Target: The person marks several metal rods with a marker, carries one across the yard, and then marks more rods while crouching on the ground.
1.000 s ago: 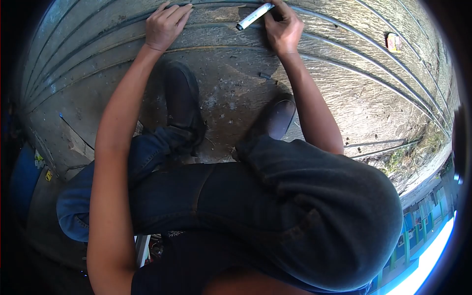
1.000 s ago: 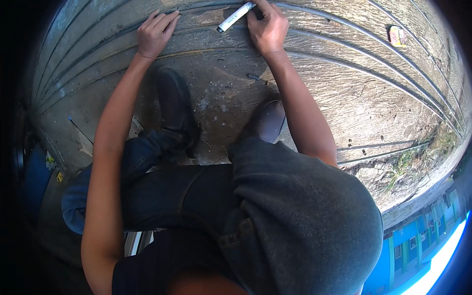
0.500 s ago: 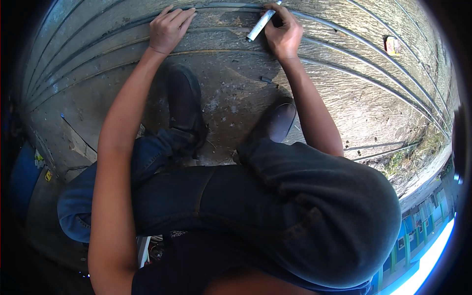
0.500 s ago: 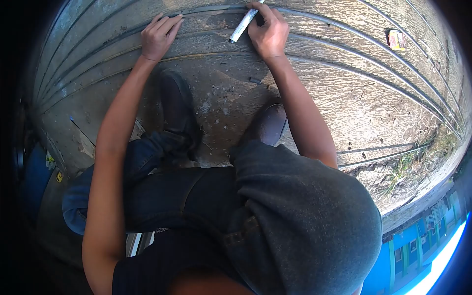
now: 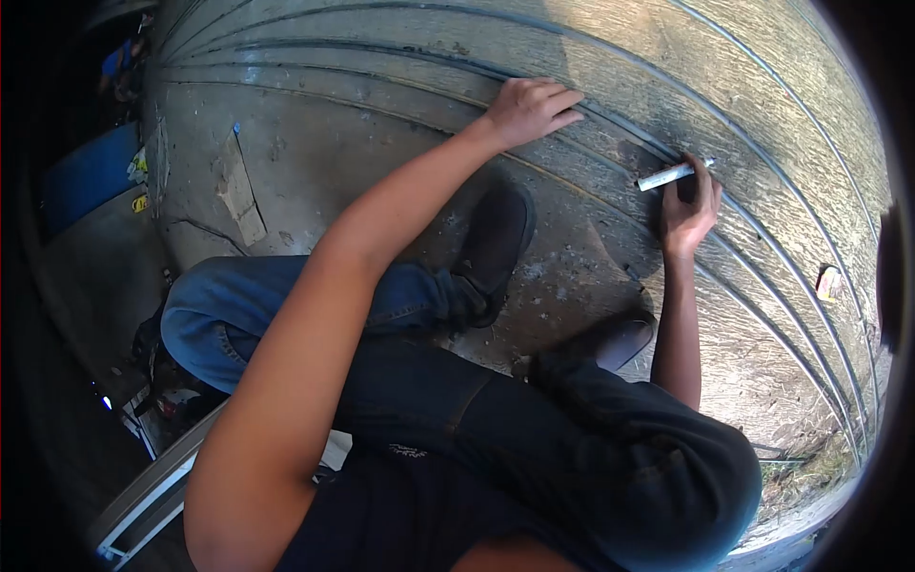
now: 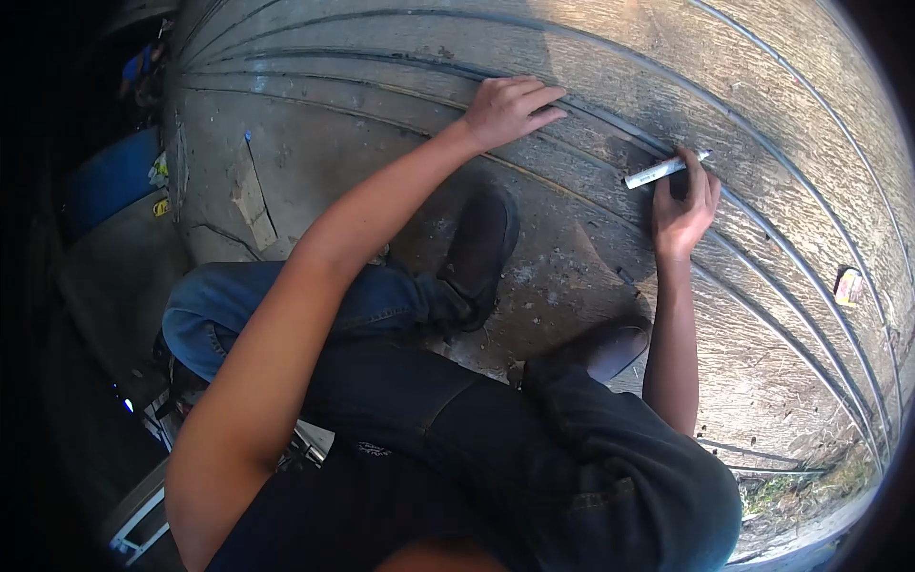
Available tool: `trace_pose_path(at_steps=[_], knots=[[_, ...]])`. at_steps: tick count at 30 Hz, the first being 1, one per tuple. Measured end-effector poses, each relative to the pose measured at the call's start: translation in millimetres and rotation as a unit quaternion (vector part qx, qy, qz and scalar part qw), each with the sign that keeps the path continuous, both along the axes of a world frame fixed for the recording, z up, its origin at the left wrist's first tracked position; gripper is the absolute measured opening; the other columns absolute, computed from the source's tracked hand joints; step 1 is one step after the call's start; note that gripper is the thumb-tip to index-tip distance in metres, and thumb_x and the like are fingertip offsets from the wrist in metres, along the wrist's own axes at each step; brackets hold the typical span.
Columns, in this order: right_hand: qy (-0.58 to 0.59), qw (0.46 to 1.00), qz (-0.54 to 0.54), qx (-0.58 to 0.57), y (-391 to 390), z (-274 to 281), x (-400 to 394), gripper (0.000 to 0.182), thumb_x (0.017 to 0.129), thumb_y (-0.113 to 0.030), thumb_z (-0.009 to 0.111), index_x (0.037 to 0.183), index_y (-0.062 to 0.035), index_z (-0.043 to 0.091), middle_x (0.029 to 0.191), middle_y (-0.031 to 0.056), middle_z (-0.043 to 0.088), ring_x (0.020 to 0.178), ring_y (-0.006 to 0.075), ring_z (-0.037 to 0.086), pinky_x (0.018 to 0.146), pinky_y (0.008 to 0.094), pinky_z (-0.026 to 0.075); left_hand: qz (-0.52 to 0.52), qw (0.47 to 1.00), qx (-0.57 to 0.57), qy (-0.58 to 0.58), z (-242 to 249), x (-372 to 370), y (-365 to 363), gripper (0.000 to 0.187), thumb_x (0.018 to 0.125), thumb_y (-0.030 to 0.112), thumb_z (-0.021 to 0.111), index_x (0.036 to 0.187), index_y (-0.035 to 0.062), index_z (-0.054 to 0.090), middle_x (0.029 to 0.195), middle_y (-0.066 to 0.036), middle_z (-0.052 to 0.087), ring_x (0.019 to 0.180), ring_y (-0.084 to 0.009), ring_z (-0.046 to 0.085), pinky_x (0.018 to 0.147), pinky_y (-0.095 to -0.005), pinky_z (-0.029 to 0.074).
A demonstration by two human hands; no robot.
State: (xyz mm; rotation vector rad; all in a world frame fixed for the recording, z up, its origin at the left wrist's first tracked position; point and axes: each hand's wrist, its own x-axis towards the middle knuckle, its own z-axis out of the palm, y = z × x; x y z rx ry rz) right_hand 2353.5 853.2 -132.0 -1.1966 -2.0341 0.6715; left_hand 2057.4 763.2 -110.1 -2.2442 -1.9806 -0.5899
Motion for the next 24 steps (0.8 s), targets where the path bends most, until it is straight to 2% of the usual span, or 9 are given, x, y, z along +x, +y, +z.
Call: trace_pose_path(at_steps=[2, 6, 12, 14, 15, 19, 21, 22, 24], knots=[[-0.004, 1.0, 0.012, -0.002, 0.3, 3.4, 0.4, 0.045, 0.076, 0.002, 0.078, 0.118, -0.009, 0.072, 0.104, 0.0091, 0.074, 0.095, 0.0271, 0.065, 0.09, 0.0388, 0.053, -0.052, 0.996, -0.07, -0.014, 5.0, -7.6, 5.2, 0.029, 0.085, 0.035, 0.08, 0.103, 0.0132, 0.074, 0.079, -0.001, 0.071, 0.072, -0.0201, 0.072, 0.061, -0.0341, 0.06], [-0.027, 0.999, 0.029, 0.002, 6.4, 4.3, 2.2, 0.045, 0.075, 0.002, 0.08, 0.118, -0.0075, 0.072, 0.108, 0.0099, 0.075, 0.098, 0.0276, 0.067, 0.089, 0.0394, 0.054, -0.089, 0.991, -0.103, 0.009, 16.2, -29.6, 11.4, 0.027, 0.087, 0.033, 0.078, 0.104, 0.0128, 0.074, 0.079, -0.001, 0.069, 0.07, -0.0191, 0.071, 0.059, -0.0346, 0.059], [-0.043, 0.997, 0.061, 0.002, 13.2, 4.7, 5.4, 0.041, 0.077, -0.002, 0.081, 0.116, -0.0063, 0.07, 0.108, 0.0115, 0.073, 0.093, 0.031, 0.067, 0.084, 0.0423, 0.053, -0.188, 0.976, -0.106, 0.035, 18.5, -50.2, 17.3, 0.031, 0.091, 0.032, 0.073, 0.113, 0.0113, 0.071, 0.079, -0.001, 0.067, 0.072, -0.0189, 0.071, 0.067, -0.0342, 0.056], [-0.031, 0.998, 0.054, -0.012, 12.5, 10.7, 2.0, 0.041, 0.076, -0.002, 0.082, 0.115, -0.0065, 0.07, 0.107, 0.0117, 0.073, 0.093, 0.0316, 0.066, 0.085, 0.0426, 0.053, -0.222, 0.959, -0.154, 0.083, 22.5, -48.9, 23.2, 0.032, 0.092, 0.031, 0.07, 0.116, 0.0089, 0.069, 0.08, -0.001, 0.067, 0.072, -0.0187, 0.071, 0.069, -0.034, 0.055], [-0.038, 0.998, 0.046, -0.007, 12.5, 5.5, 3.2, 0.04, 0.077, -0.004, 0.083, 0.115, -0.0063, 0.07, 0.107, 0.0119, 0.073, 0.093, 0.032, 0.066, 0.086, 0.0429, 0.052, -0.223, 0.956, -0.175, 0.081, 27.4, -47.0, 26.0, 0.027, 0.092, 0.024, 0.066, 0.113, 0.007, 0.069, 0.079, -0.003, 0.068, 0.073, -0.0192, 0.071, 0.069, -0.0336, 0.055], [-0.08, 0.995, 0.041, -0.044, 16.5, 24.1, -0.3, 0.04, 0.079, -0.006, 0.082, 0.116, -0.007, 0.069, 0.106, 0.0121, 0.073, 0.091, 0.0313, 0.067, 0.085, 0.0422, 0.053, -0.167, 0.942, -0.264, 0.121, 51.3, -31.6, 32.4, 0.02, 0.088, 0.019, 0.064, 0.103, 0.007, 0.069, 0.079, -0.006, 0.069, 0.077, -0.0222, 0.073, 0.068, -0.0374, 0.057], [-0.072, 0.978, 0.061, -0.187, 25.8, 40.8, 0.1, 0.043, 0.081, -0.005, 0.079, 0.122, -0.007, 0.066, 0.107, 0.0125, 0.073, 0.092, 0.03, 0.069, 0.083, 0.0413, 0.054, -0.131, 0.942, -0.302, 0.06, 71.2, -28.6, 28.9, 0.014, 0.085, 0.013, 0.062, 0.095, 0.0056, 0.068, 0.08, -0.011, 0.069, 0.08, -0.0302, 0.074, 0.068, -0.0448, 0.058], [-0.063, 0.963, 0.065, -0.252, 30.9, 41.3, 5.5, 0.048, 0.083, -0.004, 0.076, 0.129, -0.0071, 0.062, 0.109, 0.0131, 0.073, 0.092, 0.0295, 0.07, 0.083, 0.0416, 0.054, -0.124, 0.942, -0.307, 0.058, 93.2, -29.2, 22.5, 0.014, 0.085, 0.013, 0.062, 0.095, 0.0056, 0.068, 0.08, -0.011, 0.069, 0.08, -0.0302, 0.074, 0.068, -0.0448, 0.058], [-0.093, 0.961, 0.108, -0.239, 42.9, 81.9, 0.4, 0.049, 0.085, -0.004, 0.074, 0.132, -0.0082, 0.06, 0.113, 0.0143, 0.072, 0.099, 0.0318, 0.071, 0.085, 0.0434, 0.054, -0.07, 0.944, -0.315, -0.066, 146.5, -29.1, 15.4, 0.009, 0.086, 0.009, 0.06, 0.091, 0.0047, 0.066, 0.081, -0.016, 0.069, 0.083, -0.0372, 0.072, 0.069, -0.0509, 0.057]])
